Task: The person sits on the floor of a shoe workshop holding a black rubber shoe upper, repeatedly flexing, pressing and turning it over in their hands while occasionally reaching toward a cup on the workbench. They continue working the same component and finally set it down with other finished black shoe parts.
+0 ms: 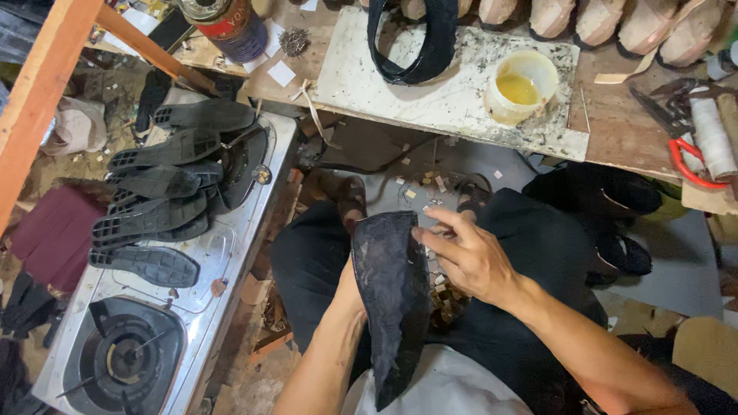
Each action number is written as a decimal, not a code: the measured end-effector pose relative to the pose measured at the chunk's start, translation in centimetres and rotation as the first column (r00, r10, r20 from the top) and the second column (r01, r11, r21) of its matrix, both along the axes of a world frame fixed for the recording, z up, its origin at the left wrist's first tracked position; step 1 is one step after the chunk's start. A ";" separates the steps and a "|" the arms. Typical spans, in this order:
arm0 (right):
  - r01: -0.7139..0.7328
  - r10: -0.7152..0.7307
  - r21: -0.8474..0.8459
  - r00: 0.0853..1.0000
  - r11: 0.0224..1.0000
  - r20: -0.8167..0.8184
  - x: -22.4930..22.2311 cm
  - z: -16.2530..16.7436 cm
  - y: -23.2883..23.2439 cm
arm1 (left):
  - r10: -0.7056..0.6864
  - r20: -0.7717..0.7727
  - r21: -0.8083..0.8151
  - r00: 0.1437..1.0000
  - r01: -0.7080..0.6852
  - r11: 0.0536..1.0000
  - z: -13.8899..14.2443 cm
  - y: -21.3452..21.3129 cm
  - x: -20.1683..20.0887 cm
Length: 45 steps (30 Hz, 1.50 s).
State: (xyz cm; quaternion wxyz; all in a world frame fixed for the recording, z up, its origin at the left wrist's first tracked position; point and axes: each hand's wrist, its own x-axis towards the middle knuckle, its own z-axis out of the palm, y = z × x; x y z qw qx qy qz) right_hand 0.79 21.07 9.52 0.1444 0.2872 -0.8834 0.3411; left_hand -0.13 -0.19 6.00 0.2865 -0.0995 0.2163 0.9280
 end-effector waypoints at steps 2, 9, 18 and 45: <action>-0.087 0.087 -0.026 0.996 0.996 -0.025 0.4 0.2 0.4 | 0.112 -0.186 -0.139 0.976 -0.139 0.981 0.3 0.0 0.1; -0.064 0.061 -0.055 0.997 0.996 -0.055 -0.1 -0.2 0.4 | 0.239 -0.311 -0.289 0.920 -0.331 0.898 -1.2 0.5 -0.2; -0.024 0.154 -0.402 0.943 0.915 0.294 1.4 -1.0 -0.9 | 0.228 -0.054 -0.138 0.972 -0.234 0.962 -4.1 -1.7 -1.1; 0.154 -0.168 0.077 0.962 0.985 0.215 -7.0 2.0 3.7 | 0.096 -0.060 -0.291 0.994 -0.110 0.951 -7.5 -5.3 3.2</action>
